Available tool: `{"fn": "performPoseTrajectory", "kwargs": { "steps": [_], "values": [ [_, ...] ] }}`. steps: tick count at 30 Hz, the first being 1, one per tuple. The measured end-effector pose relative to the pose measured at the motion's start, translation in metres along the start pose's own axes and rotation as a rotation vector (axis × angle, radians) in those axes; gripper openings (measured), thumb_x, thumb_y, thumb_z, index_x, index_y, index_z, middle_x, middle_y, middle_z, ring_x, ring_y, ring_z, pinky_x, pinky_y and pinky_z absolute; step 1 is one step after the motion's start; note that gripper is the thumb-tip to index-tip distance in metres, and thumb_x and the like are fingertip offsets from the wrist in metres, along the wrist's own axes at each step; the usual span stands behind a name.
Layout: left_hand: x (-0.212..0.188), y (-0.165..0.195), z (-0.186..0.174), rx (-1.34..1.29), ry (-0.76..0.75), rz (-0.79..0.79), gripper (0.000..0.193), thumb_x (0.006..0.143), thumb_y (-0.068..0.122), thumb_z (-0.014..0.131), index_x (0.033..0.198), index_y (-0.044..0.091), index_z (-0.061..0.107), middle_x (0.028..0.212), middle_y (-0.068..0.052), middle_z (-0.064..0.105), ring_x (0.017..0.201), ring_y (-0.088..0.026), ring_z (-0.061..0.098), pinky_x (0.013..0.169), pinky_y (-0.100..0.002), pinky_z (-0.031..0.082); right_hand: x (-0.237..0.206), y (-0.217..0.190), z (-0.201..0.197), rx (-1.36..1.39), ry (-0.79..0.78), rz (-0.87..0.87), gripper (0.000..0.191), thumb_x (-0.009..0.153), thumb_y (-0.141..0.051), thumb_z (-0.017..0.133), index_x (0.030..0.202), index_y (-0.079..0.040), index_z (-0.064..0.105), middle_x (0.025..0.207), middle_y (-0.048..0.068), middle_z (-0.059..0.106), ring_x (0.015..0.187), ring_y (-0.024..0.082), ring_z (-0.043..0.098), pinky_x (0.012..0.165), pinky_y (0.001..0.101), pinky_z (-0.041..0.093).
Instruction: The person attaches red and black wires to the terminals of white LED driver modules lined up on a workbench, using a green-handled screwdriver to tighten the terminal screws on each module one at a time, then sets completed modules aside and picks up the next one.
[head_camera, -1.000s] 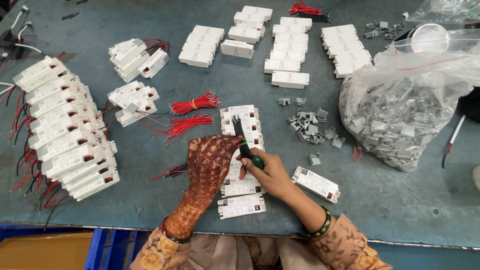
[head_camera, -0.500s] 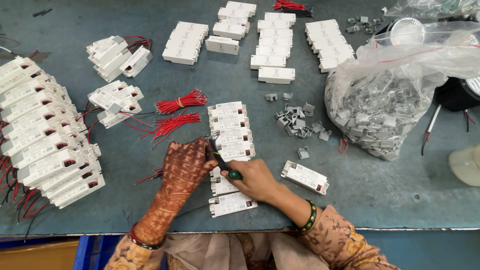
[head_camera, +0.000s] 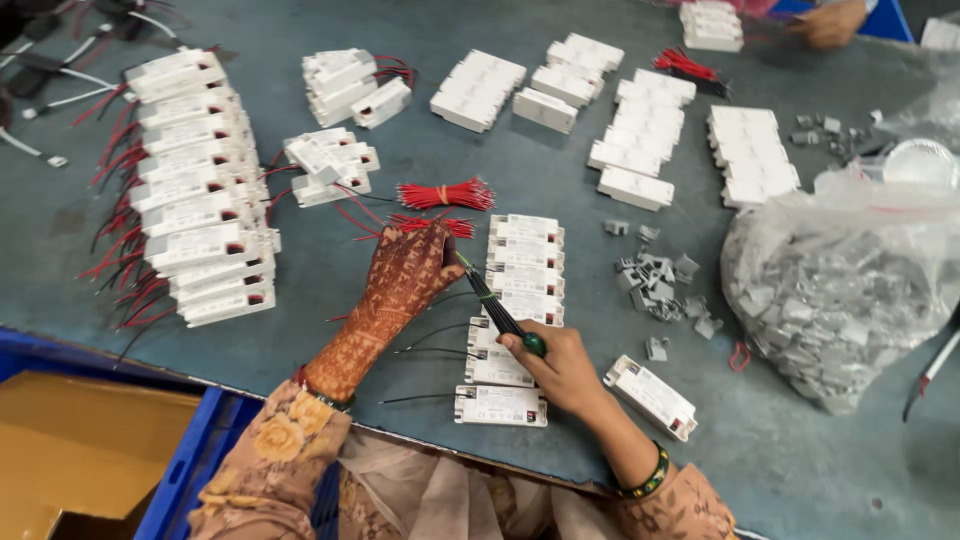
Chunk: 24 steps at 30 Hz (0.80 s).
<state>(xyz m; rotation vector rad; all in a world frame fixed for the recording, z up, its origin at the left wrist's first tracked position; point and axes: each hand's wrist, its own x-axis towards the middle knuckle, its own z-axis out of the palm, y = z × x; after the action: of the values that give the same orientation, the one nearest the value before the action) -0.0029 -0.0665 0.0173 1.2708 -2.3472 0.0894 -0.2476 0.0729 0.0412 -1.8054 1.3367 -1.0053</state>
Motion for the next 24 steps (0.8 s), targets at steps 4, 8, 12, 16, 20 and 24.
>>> {"fn": "performPoseTrajectory", "kwargs": {
  "steps": [4,8,12,16,20,24],
  "values": [
    [0.001,-0.035,-0.007,0.167,0.266,-0.062,0.041,0.095,0.041,0.067,0.118,0.007,0.063,0.104,-0.01,0.072,0.095,-0.028,0.068,0.084,-0.05,0.046,-0.001,0.008,-0.003,-0.003,-0.036,-0.007,0.034,0.098,-0.029,0.071,0.081,0.001,0.069,0.055,0.005,0.04,0.052,0.014,0.037,0.049,0.0346,0.033],
    [-0.02,-0.065,-0.024,0.008,0.033,-0.278,0.044,0.092,0.047,0.068,0.114,0.008,0.062,0.1,-0.009,0.071,0.097,-0.032,0.069,0.084,-0.053,0.048,-0.002,0.014,-0.002,0.079,-0.047,0.068,0.03,0.096,-0.03,0.067,0.089,-0.002,0.076,0.053,-0.001,0.039,0.051,0.009,0.036,0.046,0.0331,0.032],
    [-0.055,-0.078,-0.04,0.303,0.309,-0.114,0.054,0.087,0.047,0.067,0.12,0.005,0.063,0.119,-0.015,0.07,0.103,-0.032,0.068,0.084,-0.047,0.054,-0.001,0.018,-0.001,0.045,-0.052,0.103,0.038,0.1,-0.031,0.069,0.08,0.001,0.071,0.054,-0.002,0.038,0.053,0.008,0.034,0.048,0.0314,0.031],
    [-0.074,-0.074,-0.061,0.205,-0.028,-0.513,0.031,0.096,0.033,0.066,0.119,0.012,0.066,0.113,-0.01,0.07,0.106,-0.029,0.068,0.087,-0.045,0.056,0.002,0.018,0.0,0.163,-0.022,0.142,0.031,0.099,-0.03,0.067,0.093,-0.001,0.077,0.057,-0.006,0.038,0.055,0.005,0.034,0.048,0.0281,0.03],
    [-0.08,-0.022,-0.044,-0.342,0.157,-0.306,0.018,0.104,0.019,0.06,0.118,0.016,0.07,0.124,-0.008,0.072,0.106,-0.027,0.07,0.091,-0.039,0.057,0.0,0.018,0.003,0.251,-0.019,0.253,0.031,0.098,-0.03,0.064,0.1,-0.002,0.077,0.058,-0.008,0.045,0.053,0.004,0.038,0.047,0.0263,0.031],
    [-0.061,0.05,0.001,-0.877,-0.145,-0.069,0.041,0.105,0.019,0.053,0.144,0.006,0.051,0.133,-0.01,0.065,0.116,-0.023,0.068,0.096,-0.036,0.056,-0.004,0.026,0.004,0.291,-0.095,0.144,0.032,0.1,-0.031,0.065,0.104,-0.002,0.077,0.062,-0.009,0.044,0.057,0.002,0.037,0.05,0.024,0.031]
  ]
}}
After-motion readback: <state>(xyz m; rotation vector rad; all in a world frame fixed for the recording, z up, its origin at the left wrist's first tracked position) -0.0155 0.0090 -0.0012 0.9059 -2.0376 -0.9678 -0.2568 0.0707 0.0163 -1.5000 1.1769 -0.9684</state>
